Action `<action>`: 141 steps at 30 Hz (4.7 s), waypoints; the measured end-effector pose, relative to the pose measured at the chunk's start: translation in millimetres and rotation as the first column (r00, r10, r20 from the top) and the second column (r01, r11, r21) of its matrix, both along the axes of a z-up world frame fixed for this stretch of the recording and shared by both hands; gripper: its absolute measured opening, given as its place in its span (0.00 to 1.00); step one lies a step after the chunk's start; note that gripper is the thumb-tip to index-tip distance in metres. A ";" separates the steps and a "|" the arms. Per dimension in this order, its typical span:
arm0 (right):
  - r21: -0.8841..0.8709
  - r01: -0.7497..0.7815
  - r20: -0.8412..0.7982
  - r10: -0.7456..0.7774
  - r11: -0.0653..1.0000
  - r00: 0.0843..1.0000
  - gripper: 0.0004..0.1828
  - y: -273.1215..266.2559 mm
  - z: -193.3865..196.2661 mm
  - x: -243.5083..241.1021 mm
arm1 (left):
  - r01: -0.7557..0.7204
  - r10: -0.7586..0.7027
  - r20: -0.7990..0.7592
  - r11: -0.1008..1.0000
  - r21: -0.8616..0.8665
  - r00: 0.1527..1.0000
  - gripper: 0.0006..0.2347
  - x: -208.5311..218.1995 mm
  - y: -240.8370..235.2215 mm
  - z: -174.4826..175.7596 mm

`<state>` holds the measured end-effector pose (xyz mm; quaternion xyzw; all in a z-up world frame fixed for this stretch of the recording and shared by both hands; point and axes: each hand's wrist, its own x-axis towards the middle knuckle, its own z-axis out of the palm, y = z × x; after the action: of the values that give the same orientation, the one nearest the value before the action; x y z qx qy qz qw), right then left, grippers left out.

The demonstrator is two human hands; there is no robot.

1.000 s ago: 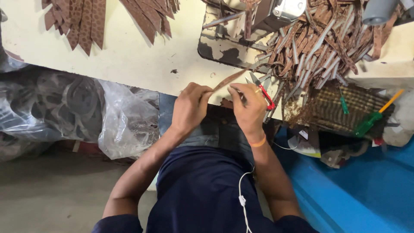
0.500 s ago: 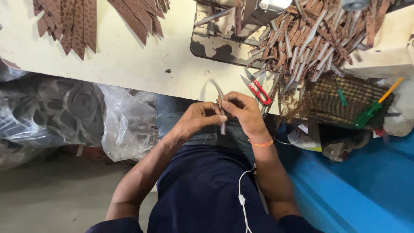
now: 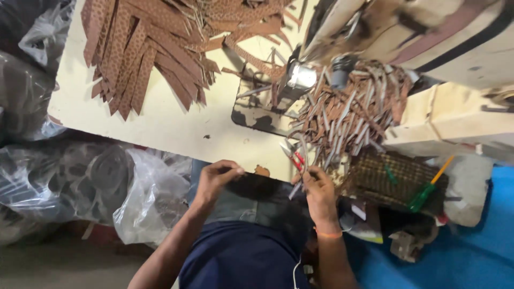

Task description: Trimming and preparing patterned leather straps using scissors and a mechanical cutter.

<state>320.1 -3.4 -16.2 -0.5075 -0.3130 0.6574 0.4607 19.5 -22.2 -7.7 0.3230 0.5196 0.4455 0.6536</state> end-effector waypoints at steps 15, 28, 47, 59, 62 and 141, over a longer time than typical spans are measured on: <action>0.096 -0.414 0.067 0.409 0.905 0.910 0.10 32.9 56.7 -16.5 | -0.249 0.213 -0.405 0.968 -0.037 0.889 0.11 46.4 -10.1 14.7; 0.025 -0.518 0.307 0.486 0.855 0.818 0.09 63.9 48.9 -104.7 | 0.094 -0.069 -0.305 0.993 0.068 0.950 0.12 -23.7 73.5 43.0; 0.091 -0.152 0.187 0.133 0.984 0.973 0.12 52.9 97.4 -122.2 | 0.099 0.680 -0.723 0.733 0.673 -0.124 0.12 -232.7 249.1 14.1; 0.042 -0.138 0.042 0.136 0.990 0.990 0.18 36.5 73.1 -50.4 | -0.113 0.253 -0.198 0.840 0.530 0.947 0.09 -99.8 91.6 123.1; 0.093 -0.208 0.119 0.197 0.974 0.973 0.16 39.2 60.9 -48.2 | -0.050 0.067 -0.237 0.996 0.079 0.969 0.11 -19.8 61.3 111.9; 0.216 0.086 0.113 -0.112 0.973 0.987 0.16 59.1 90.0 -65.5 | 0.266 -0.217 -0.287 0.953 0.146 0.933 0.10 59.1 34.6 70.8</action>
<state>254.6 55.6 73.9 -0.5110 -0.3831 0.5639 0.5236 78.6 12.4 63.1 0.5006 0.5162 0.3595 0.5948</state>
